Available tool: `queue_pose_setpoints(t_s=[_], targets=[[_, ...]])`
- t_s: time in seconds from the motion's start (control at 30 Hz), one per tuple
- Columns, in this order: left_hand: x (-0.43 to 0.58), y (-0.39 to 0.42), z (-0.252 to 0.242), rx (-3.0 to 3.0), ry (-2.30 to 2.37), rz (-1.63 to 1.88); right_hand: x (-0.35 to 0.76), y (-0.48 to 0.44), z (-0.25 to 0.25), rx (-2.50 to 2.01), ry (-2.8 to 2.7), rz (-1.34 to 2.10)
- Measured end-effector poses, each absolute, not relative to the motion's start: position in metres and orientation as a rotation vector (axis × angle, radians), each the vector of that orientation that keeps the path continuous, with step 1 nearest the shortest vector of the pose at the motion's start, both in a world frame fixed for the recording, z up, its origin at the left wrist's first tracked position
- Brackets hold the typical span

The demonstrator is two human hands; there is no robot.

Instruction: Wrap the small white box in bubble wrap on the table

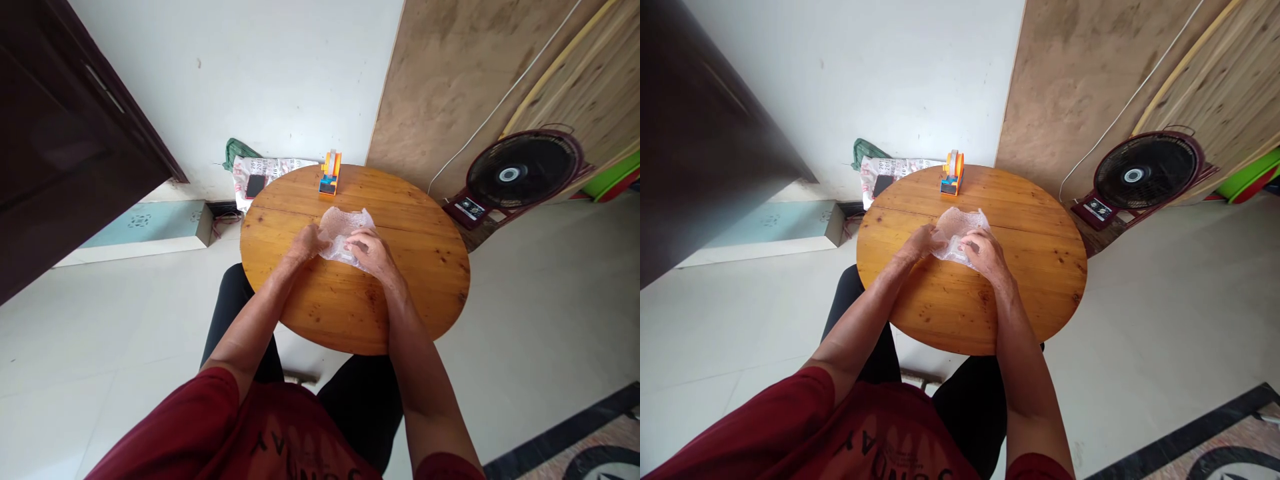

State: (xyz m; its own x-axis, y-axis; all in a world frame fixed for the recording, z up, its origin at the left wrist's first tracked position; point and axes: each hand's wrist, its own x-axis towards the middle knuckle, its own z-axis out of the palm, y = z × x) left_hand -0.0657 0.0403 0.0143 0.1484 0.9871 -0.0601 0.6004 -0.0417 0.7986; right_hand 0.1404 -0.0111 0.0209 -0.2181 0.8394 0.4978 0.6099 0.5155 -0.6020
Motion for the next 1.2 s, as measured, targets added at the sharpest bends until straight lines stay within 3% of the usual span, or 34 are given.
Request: queue_pose_setpoints(t_s=[0.27,0.73,1.2], targets=[[-0.056,0.034,0.017,1.712,1.584,0.725,0.14,-0.012,0.021,-1.223,-1.914,0.357],[-0.035,0.019,0.03,1.192,1.162,0.979,0.141,-0.01,0.015,-1.201,-1.918,0.39],[-0.048,0.004,0.035,1.633,0.986,0.891,0.142,-0.011,0.021,-1.23,-1.948,0.433]])
